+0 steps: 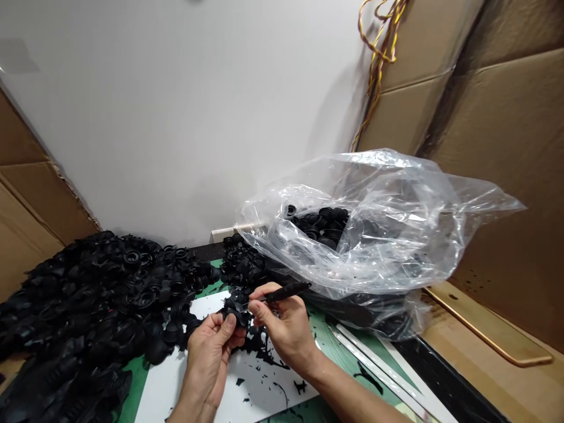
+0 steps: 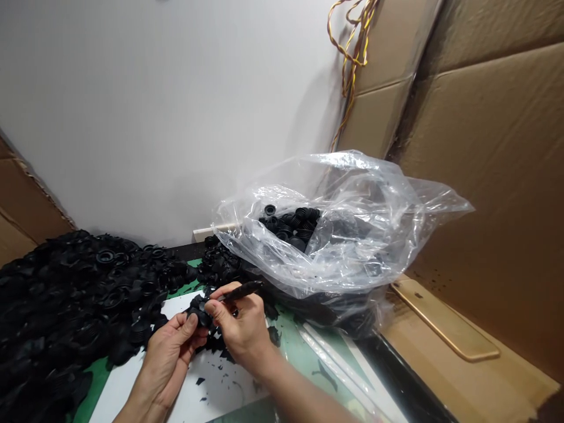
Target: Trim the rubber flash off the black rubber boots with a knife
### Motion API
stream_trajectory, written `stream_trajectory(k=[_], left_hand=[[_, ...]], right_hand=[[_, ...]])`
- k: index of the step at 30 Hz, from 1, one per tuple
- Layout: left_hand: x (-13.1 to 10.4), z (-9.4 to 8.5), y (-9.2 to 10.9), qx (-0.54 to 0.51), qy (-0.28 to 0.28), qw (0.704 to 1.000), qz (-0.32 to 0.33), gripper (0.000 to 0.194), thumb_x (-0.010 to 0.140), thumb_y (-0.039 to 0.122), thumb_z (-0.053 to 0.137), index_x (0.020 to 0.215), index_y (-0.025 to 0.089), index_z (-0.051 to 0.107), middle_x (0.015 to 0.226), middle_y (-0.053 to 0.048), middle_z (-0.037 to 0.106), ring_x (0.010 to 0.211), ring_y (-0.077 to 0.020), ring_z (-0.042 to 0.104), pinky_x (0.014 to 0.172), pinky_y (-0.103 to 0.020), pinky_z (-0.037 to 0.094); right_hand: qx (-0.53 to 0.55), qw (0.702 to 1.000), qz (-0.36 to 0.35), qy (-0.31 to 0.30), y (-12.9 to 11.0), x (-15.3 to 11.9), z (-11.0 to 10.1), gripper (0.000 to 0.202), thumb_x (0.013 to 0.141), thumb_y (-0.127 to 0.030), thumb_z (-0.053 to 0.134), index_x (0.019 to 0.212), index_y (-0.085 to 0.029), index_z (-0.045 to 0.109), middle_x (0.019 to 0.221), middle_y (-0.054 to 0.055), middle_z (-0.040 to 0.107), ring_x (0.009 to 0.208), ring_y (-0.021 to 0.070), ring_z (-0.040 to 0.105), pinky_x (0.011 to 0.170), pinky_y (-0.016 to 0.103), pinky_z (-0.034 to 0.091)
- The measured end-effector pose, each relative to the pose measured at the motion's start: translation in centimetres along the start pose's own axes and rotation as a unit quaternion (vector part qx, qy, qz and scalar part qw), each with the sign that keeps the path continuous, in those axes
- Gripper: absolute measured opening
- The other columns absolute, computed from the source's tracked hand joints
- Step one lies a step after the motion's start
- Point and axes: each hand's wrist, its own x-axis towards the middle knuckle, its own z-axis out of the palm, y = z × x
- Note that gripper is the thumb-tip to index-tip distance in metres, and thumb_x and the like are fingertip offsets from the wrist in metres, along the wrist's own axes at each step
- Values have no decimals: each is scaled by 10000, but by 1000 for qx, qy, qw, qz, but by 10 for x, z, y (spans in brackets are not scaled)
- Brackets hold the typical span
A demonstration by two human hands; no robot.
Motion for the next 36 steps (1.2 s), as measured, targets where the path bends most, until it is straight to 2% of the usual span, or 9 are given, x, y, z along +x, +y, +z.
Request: stream_trajectory(k=[9, 12, 16, 19, 21, 25, 29, 32, 36], left_hand=[[-3, 1, -2, 17, -26, 999, 29, 444, 342, 314, 891, 536, 150, 527, 464, -1, 624, 432, -104, 540, 459, -201, 433], [-6, 4, -1, 29, -32, 998, 46, 448, 361, 301, 882, 531, 167, 490, 434, 38, 579, 411, -94, 510, 440, -193, 392], [-9, 3, 0, 42, -59, 997, 40, 428, 418, 281, 867, 545, 179, 471, 423, 53, 546, 404, -95, 507, 422, -184, 366], [-8, 0, 1, 43, -70, 996, 25, 404, 469, 291, 854, 571, 184, 479, 424, 34, 572, 420, -102, 519, 434, -184, 387], [-6, -2, 1, 35, -65, 997, 18, 395, 477, 296, 854, 565, 178, 487, 431, 23, 586, 429, -101, 524, 439, -180, 403], [-3, -1, 2, -1, -43, 999, -1, 288, 540, 218, 828, 575, 148, 551, 461, -4, 603, 452, -111, 557, 439, -181, 444], [-2, 3, 4, -48, 0, 998, -34, 139, 730, 38, 639, 633, 121, 584, 484, -7, 584, 428, -99, 556, 399, -170, 442], [-1, 2, 5, -81, 27, 996, -41, 154, 775, -14, 554, 695, 111, 596, 529, 4, 579, 419, -88, 557, 373, -164, 432], [-1, 0, 3, -94, 24, 995, -39, 117, 770, 1, 569, 735, 108, 601, 555, 3, 595, 407, -73, 541, 368, -154, 425]], right_hand=[[-58, 998, -9, -14, 4, -3, 6, 162, 800, -328, 574, 727, -187, 606, 611, 14, 609, 444, 134, 567, 437, 243, 437], [-125, 986, -105, -24, 9, -4, 4, 173, 857, -279, 496, 747, -188, 593, 663, 44, 616, 483, 136, 568, 456, 248, 437], [-268, 934, -236, -9, 16, 8, -11, 225, 874, -208, 420, 724, -200, 588, 663, 70, 610, 588, 165, 569, 512, 260, 439], [-288, 932, -208, 66, 19, 21, -27, 212, 861, -262, 455, 705, -197, 583, 659, 69, 607, 577, 169, 555, 543, 277, 440], [-241, 955, -143, 101, 18, 27, -33, 203, 838, -332, 507, 707, -197, 584, 623, 49, 594, 555, 174, 547, 546, 287, 437], [-77, 995, 1, 62, 15, 26, -32, 294, 814, -455, 537, 720, -179, 574, 595, 18, 559, 550, 172, 550, 544, 284, 436], [-1, 1000, 22, 15, 14, 17, -22, 274, 847, -426, 494, 761, -173, 560, 651, 8, 560, 588, 149, 534, 588, 272, 435], [-27, 999, 29, -19, 13, 9, -12, 169, 839, -326, 509, 834, -182, 597, 686, -2, 560, 560, 127, 501, 538, 246, 410], [-95, 992, -44, -71, 13, -1, 6, 145, 707, -140, 603, 833, -188, 655, 809, 29, 585, 726, 164, 558, 640, 259, 441]])
